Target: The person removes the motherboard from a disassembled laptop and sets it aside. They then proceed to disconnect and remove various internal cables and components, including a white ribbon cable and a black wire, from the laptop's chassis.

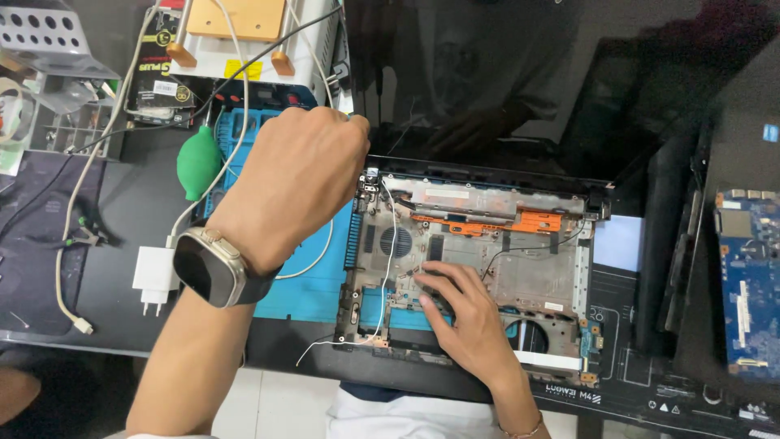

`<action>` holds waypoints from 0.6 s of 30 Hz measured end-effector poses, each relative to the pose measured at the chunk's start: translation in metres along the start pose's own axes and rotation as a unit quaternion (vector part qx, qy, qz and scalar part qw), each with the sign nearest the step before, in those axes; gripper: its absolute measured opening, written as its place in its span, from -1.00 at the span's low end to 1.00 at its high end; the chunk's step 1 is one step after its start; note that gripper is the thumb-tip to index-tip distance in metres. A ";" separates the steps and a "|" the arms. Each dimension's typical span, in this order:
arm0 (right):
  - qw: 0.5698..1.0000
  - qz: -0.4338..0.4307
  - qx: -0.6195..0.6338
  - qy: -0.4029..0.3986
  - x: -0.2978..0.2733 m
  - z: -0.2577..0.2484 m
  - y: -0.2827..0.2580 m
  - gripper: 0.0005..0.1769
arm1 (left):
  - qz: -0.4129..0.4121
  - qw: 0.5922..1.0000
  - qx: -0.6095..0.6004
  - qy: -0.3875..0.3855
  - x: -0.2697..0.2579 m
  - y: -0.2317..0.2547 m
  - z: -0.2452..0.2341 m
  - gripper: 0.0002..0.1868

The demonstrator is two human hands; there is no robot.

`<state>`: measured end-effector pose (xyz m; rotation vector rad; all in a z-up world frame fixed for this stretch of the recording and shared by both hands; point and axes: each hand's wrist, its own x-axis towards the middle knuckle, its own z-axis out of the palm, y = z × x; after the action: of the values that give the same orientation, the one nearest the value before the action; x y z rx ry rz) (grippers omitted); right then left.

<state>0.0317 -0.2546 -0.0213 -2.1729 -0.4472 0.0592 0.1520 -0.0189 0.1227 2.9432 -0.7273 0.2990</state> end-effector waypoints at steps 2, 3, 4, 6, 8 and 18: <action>1.000 0.002 0.001 0.001 0.000 0.000 0.000 -0.74 | 0.001 1.000 0.001 -0.004 0.000 0.002 -0.001 -0.88; 1.000 0.001 0.002 0.001 0.000 0.000 0.000 -0.74 | 0.000 1.000 0.004 -0.006 0.000 0.002 -0.001 -0.88; 1.000 0.001 0.003 0.003 0.001 0.000 0.001 -0.74 | 0.001 1.000 0.006 -0.006 0.001 0.002 -0.001 -0.88; 1.000 -0.007 0.002 0.010 0.000 0.001 0.002 -0.73 | -0.013 0.999 0.009 -0.032 0.001 0.002 0.000 -0.87; 1.000 -0.004 0.003 0.007 -0.002 0.000 0.001 -0.73 | 0.004 1.000 0.003 -0.024 -0.001 0.000 0.001 -0.87; 1.000 0.019 0.015 -0.010 -0.001 0.001 0.005 -0.74 | 0.025 0.999 -0.006 -0.027 0.006 -0.008 0.001 -0.80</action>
<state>0.0319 -0.2566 -0.0260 -2.1527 -0.4129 0.1074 0.1611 -0.0145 0.1223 2.9364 -0.8074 0.2197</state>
